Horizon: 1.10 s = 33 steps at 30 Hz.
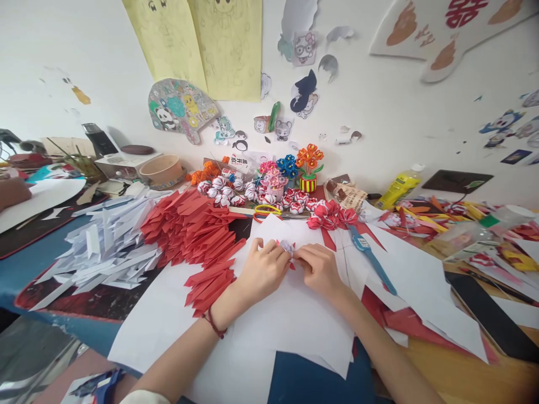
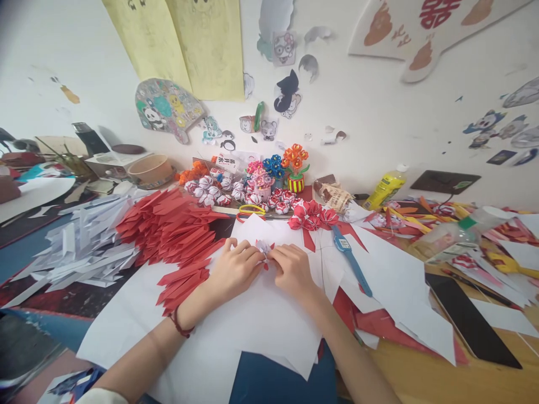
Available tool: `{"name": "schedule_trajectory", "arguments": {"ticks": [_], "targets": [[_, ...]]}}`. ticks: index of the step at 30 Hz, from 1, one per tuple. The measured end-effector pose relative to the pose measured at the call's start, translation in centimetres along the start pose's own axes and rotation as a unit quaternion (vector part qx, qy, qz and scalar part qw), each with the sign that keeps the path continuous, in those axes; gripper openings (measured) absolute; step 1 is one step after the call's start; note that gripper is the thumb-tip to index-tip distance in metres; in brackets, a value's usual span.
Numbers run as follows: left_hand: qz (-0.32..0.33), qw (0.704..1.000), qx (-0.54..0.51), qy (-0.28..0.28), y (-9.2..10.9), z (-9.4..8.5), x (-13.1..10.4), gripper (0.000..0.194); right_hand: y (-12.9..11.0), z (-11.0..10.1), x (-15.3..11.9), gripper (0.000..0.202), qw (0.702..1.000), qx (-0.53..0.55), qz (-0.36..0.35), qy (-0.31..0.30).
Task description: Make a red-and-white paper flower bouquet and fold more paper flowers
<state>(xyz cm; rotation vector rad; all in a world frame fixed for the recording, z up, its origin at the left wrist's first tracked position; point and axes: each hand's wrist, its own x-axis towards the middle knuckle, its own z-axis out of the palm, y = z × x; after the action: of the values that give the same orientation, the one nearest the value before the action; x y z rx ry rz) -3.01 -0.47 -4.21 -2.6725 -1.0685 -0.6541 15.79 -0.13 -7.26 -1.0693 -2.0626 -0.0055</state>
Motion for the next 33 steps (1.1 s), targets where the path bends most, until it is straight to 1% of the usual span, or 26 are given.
{"name": "schedule_trajectory", "arguments": {"ticks": [4, 9, 11, 14, 17, 18, 21, 24, 26, 28, 30, 33], "targets": [[0.025, 0.999, -0.02, 0.004, -0.3, 0.1, 0.1, 0.017, -0.2, -0.3, -0.3, 0.023, 1.0, 0.001, 0.0, 0.028], [0.055, 0.995, -0.084, -0.029, 0.0, -0.3, 0.5, 0.017, -0.2, -0.4, -0.5, 0.024, 0.997, -0.035, -0.044, 0.054], [0.032, 0.994, -0.102, -0.037, 0.2, -0.3, 0.6, 0.015, -0.3, -0.4, -0.5, 0.025, 0.996, -0.042, -0.041, 0.06], [-0.034, 0.992, -0.118, -0.027, 0.3, 0.0, 0.6, 0.013, -0.8, -0.8, -0.4, 0.023, 0.996, -0.027, -0.015, 0.082], [-0.08, 0.99, -0.12, -0.003, 0.1, 0.1, 0.4, 0.011, -1.6, -1.5, -0.4, 0.01, 0.994, 0.007, -0.02, 0.107], [-0.092, 0.988, -0.127, 0.004, 0.0, 0.1, 0.4, 0.011, -1.9, -1.6, -0.4, 0.007, 0.994, 0.01, -0.03, 0.107], [-0.114, 0.978, -0.175, 0.014, 0.0, -0.1, 0.3, 0.009, -2.3, -1.6, -0.5, 0.01, 0.994, -0.036, -0.059, 0.086], [-0.115, 0.971, -0.211, 0.015, 0.1, -0.4, 0.2, 0.01, -2.1, -1.2, -0.6, 0.007, 0.988, -0.109, -0.082, 0.068], [-0.116, 0.967, -0.225, 0.018, 0.2, -0.5, 0.2, 0.014, -1.9, -1.0, -0.7, 0.011, 0.982, -0.139, -0.115, 0.054], [-0.127, 0.962, -0.24, 0.025, 0.2, -0.5, 0.1, 0.019, -1.8, -0.8, -0.8, 0.015, 0.977, -0.152, -0.147, 0.04], [-0.144, 0.957, -0.25, 0.036, 0.1, -0.4, 0.0, 0.023, -1.8, -0.8, -0.9, 0.015, 0.974, -0.153, -0.165, 0.031], [-0.153, 0.957, -0.239, 0.051, -0.1, -0.5, -0.1, 0.022, -2.2, -0.7, -0.9, 0.016, 0.971, -0.15, -0.182, 0.025]]}}
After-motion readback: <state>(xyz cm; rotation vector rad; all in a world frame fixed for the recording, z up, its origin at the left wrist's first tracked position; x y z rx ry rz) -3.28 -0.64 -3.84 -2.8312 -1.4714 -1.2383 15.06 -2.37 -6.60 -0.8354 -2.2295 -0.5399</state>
